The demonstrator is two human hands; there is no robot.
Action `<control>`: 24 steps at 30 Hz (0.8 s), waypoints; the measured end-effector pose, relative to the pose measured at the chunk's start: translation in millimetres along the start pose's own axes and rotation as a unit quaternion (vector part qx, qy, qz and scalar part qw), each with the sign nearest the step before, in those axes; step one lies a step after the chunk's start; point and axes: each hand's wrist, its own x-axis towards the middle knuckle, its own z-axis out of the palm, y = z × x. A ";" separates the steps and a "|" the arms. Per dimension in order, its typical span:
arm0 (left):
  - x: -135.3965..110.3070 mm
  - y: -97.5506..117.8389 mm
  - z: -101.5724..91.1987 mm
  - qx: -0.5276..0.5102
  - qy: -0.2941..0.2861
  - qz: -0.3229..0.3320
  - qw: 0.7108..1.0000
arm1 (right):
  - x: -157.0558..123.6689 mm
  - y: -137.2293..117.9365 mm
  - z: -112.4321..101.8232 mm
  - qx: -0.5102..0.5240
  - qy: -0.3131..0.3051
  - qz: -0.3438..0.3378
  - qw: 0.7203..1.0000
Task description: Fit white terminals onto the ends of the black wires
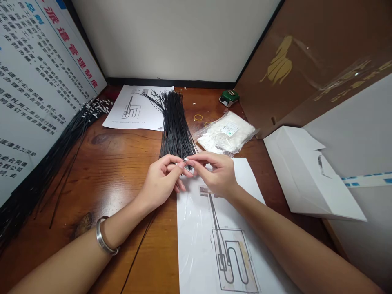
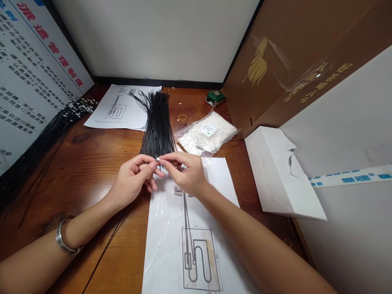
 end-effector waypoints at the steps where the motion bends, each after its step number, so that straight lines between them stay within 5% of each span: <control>1: -0.1 -0.2 0.0 0.000 -0.001 0.000 1.000 | 0.0 -0.1 -0.2 -0.001 0.000 -0.002 1.000; 24: -0.1 -0.8 -0.6 0.029 -0.008 0.033 0.999 | 0.4 3.0 -1.5 -0.006 -0.014 -0.039 0.999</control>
